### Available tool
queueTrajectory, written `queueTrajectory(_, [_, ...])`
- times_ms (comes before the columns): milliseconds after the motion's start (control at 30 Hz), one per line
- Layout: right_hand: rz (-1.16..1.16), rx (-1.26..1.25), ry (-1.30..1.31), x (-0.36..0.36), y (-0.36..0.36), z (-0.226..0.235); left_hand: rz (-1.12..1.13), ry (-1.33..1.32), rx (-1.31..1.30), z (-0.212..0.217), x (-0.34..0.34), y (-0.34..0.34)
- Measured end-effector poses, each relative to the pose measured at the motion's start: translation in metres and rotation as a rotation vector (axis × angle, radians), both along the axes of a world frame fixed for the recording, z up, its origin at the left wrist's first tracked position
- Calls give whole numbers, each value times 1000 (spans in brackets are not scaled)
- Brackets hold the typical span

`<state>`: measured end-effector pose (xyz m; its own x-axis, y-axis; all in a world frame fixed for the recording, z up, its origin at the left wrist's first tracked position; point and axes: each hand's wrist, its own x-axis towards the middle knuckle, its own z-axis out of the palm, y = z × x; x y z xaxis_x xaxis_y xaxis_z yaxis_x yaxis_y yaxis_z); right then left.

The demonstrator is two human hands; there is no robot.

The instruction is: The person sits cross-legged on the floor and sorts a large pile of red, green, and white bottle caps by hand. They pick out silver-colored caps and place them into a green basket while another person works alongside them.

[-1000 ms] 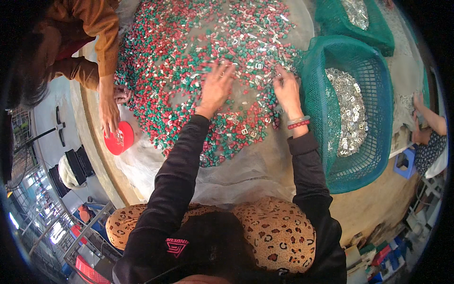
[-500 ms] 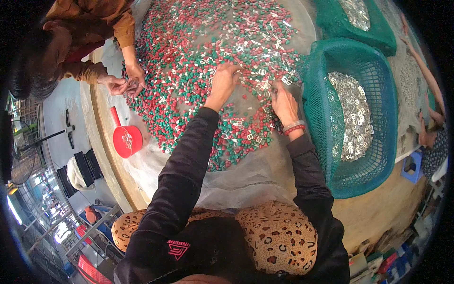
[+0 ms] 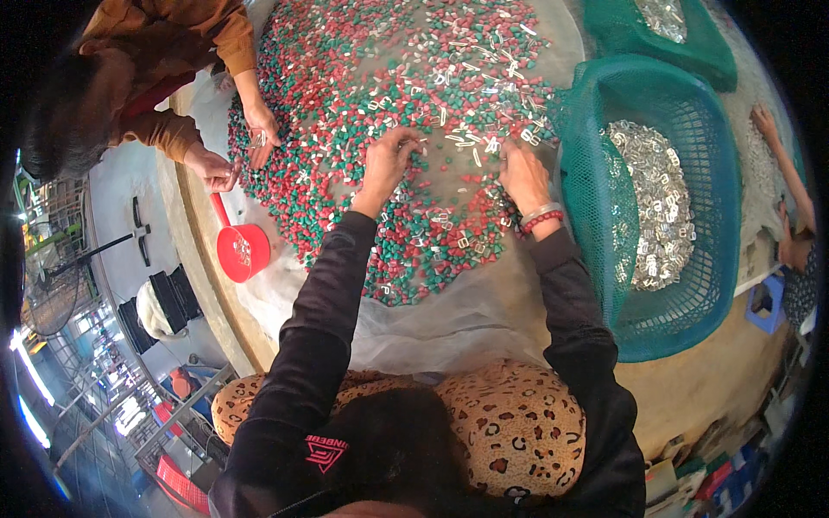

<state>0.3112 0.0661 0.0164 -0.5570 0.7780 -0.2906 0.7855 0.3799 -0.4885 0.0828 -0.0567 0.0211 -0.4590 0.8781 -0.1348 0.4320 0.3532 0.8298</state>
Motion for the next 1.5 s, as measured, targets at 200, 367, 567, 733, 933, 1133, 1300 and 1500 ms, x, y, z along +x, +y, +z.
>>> queueTrajectory(200, [13, 96, 71, -17, -17, 10, -83, 636, 165, 12, 18, 13])
queueTrajectory(367, [181, 213, 108, -29, -21, 0, -366, 764, -61, -5, 44, 44])
queueTrajectory(567, [273, 210, 173, -29, -24, -10, -339, 781, -71, -16, 50, 41])
queueTrajectory(733, [-324, -621, 729, 5, -15, 9, -205, 530, 39, -19, 43, 27])
queueTrajectory(933, [-553, -697, 906, 45, -9, 15, -132, 270, 46, -19, 52, 21])
queueTrajectory(1133, [-292, -397, 455, 47, -18, -1, -410, 667, -111, -17, 61, 38])
queueTrajectory(1300, [-214, -350, 367, 49, -23, -4, -375, 159, -249, 5, 49, 46])
queueTrajectory(1500, [-113, 9, 407, 29, -8, -9, 114, -1412, 234, 34, 34, 1])
